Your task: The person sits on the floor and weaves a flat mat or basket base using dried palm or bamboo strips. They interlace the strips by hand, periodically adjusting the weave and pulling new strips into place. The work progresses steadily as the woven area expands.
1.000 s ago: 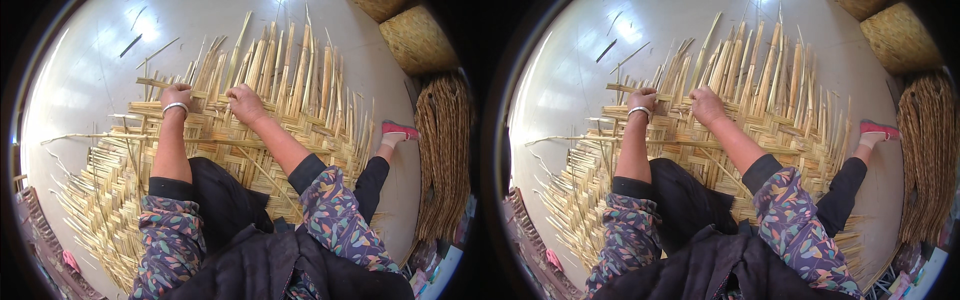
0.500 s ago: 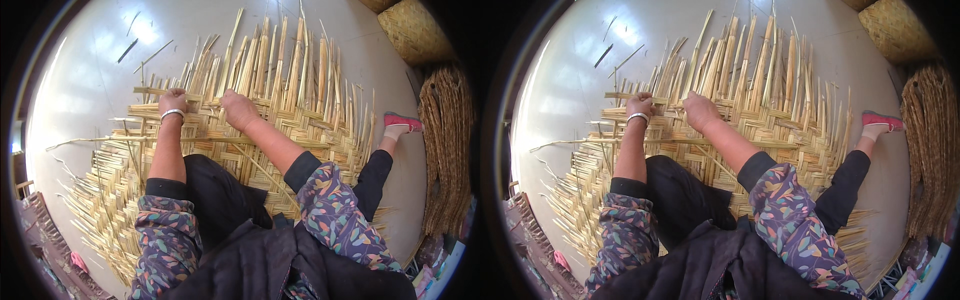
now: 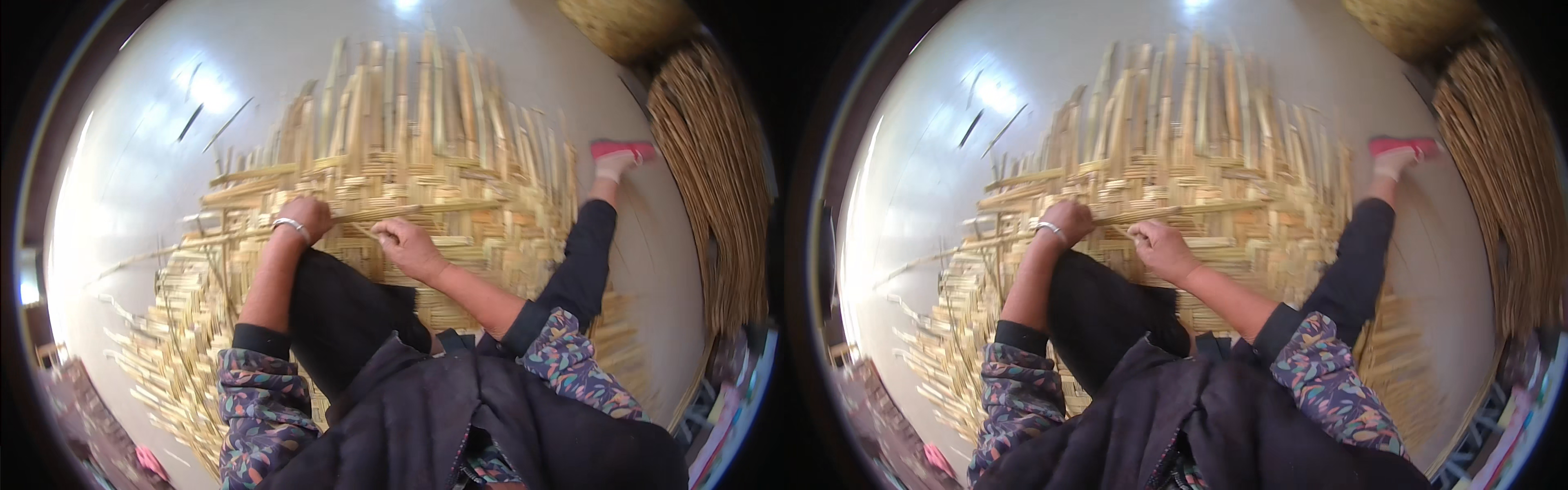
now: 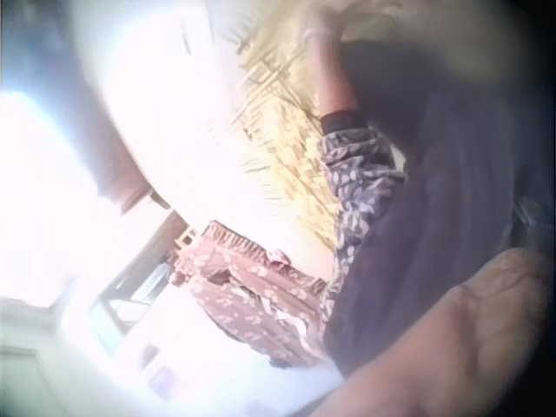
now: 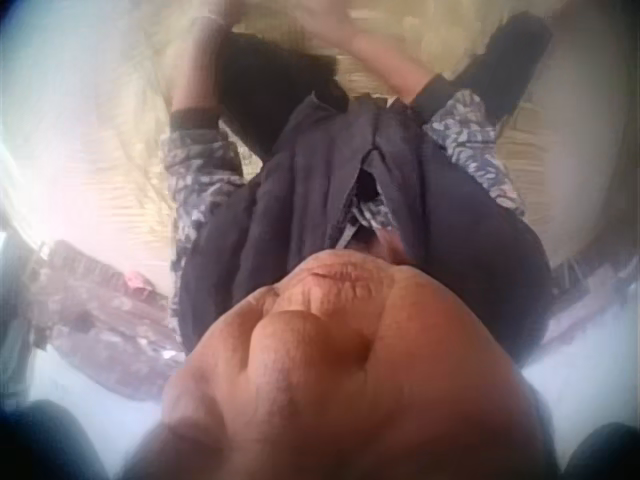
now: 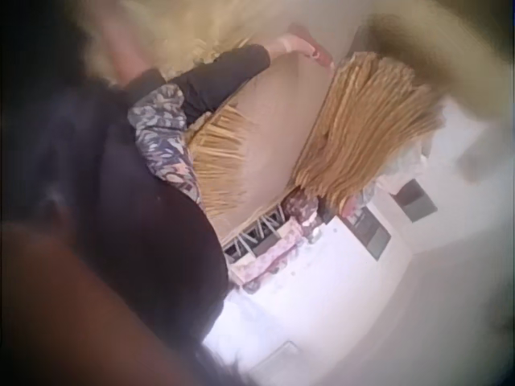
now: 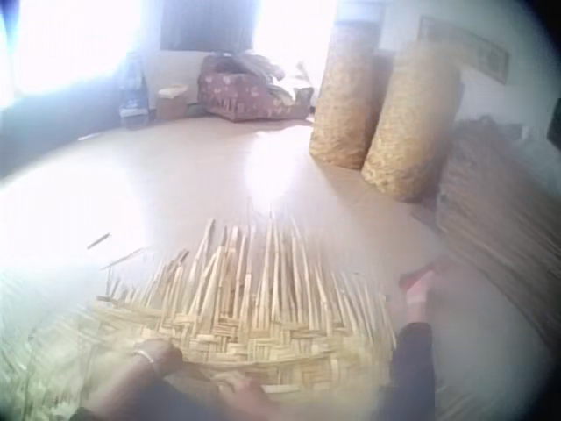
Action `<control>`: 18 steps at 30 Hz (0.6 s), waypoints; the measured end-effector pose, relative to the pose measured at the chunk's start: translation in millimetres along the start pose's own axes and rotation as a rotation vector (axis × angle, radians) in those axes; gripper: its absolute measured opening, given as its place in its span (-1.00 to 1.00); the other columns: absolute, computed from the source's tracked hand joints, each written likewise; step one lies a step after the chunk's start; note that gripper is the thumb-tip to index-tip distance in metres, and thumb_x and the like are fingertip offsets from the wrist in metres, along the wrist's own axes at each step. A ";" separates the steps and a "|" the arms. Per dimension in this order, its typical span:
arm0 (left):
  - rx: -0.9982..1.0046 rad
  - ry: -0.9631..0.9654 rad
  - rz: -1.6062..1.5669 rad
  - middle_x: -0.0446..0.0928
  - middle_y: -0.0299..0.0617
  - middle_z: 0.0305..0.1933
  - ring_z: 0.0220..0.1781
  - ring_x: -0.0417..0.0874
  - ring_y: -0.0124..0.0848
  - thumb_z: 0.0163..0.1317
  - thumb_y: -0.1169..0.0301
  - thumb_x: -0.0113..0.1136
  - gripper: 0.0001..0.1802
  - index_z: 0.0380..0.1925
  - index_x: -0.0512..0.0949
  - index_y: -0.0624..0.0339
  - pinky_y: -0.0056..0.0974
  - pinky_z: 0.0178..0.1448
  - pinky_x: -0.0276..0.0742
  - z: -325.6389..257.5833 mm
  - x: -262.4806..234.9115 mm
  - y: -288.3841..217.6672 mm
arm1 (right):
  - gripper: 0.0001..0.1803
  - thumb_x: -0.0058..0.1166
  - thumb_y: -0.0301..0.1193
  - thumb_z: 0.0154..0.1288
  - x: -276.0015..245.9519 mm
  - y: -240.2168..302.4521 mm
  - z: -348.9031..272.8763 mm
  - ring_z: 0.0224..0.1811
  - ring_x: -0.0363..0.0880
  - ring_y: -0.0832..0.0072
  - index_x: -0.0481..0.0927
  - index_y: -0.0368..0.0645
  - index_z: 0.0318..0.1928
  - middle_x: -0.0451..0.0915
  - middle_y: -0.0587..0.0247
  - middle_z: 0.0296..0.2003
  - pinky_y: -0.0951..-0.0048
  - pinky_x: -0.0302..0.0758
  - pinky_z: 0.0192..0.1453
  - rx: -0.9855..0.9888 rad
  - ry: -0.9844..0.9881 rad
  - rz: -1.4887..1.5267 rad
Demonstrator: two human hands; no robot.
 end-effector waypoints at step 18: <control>0.066 0.024 -0.464 0.49 -0.23 -0.62 -0.58 0.52 -0.46 0.11 0.37 0.23 -0.86 -0.40 0.59 0.22 -0.31 -0.43 0.46 -42.4 -68.3 -65.2 | -0.76 0.03 -0.30 0.31 -52.9 -51.7 -41.1 -0.21 0.61 0.45 0.50 -0.18 -0.13 0.61 0.21 -0.28 0.46 0.58 -0.15 0.299 -0.131 1.581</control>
Point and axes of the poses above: each hand's wrist, its own z-axis towards the middle knuckle, its own x-axis out of the palm, y = z × x, the point moved 3 cm from there along z, towards the middle knuckle
